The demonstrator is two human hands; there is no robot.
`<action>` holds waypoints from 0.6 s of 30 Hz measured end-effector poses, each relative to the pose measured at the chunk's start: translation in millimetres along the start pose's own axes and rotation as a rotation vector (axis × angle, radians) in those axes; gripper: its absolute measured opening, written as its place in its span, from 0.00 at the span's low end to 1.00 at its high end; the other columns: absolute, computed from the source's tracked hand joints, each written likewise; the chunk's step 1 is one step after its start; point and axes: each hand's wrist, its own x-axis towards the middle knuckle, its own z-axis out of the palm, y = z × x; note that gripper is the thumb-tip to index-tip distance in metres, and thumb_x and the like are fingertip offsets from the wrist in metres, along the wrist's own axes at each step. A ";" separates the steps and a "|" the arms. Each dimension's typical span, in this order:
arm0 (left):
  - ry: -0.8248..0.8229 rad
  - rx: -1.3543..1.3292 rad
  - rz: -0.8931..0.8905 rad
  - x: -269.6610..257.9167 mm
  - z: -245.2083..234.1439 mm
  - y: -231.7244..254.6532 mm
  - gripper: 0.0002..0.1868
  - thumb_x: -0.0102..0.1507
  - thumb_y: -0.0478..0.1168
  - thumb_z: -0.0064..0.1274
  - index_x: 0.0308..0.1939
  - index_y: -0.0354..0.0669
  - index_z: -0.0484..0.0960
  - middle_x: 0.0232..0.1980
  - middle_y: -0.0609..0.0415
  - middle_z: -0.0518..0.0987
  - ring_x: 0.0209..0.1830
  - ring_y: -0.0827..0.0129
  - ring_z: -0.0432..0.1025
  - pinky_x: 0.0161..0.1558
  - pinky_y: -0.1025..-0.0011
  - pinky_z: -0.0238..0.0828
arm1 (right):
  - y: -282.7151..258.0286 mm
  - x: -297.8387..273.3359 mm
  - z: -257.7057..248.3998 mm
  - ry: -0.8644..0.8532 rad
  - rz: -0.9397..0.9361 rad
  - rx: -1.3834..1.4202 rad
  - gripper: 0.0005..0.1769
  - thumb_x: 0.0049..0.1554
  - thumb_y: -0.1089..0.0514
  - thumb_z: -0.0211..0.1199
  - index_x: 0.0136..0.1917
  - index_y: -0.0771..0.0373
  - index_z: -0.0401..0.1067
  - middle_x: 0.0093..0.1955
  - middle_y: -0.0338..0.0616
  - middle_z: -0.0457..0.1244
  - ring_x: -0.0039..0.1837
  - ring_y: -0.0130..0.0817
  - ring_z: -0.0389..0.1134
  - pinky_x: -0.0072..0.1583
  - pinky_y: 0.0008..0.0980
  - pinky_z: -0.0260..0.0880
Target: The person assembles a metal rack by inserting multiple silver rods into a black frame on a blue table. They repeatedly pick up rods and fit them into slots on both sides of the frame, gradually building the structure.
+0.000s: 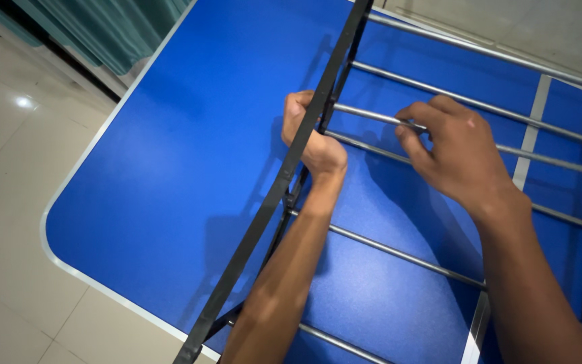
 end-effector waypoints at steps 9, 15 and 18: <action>0.028 0.039 -0.009 0.5 2.8 -0.1 0.30 0.76 0.54 0.27 0.36 0.34 0.75 0.35 0.51 0.75 0.37 0.67 0.68 0.41 0.68 0.65 | 3.9 -1.9 -3.1 0.056 -0.030 -0.012 0.10 0.62 0.57 0.66 0.53 0.64 0.80 0.43 0.48 0.65 0.40 0.40 0.68 0.45 0.38 0.69; 0.021 0.078 -0.011 0.1 2.2 1.6 0.30 0.76 0.54 0.27 0.36 0.34 0.75 0.35 0.51 0.75 0.36 0.67 0.68 0.41 0.67 0.65 | 2.2 -1.5 -1.0 0.074 -0.063 -0.007 0.10 0.62 0.57 0.66 0.53 0.64 0.80 0.44 0.48 0.66 0.41 0.39 0.68 0.46 0.38 0.69; 0.016 0.100 -0.013 0.2 2.2 2.1 0.31 0.76 0.55 0.26 0.36 0.34 0.76 0.34 0.52 0.75 0.35 0.67 0.68 0.40 0.67 0.65 | 1.8 -1.7 -0.5 0.074 -0.059 -0.025 0.10 0.62 0.57 0.66 0.54 0.63 0.80 0.43 0.48 0.66 0.41 0.40 0.68 0.46 0.38 0.69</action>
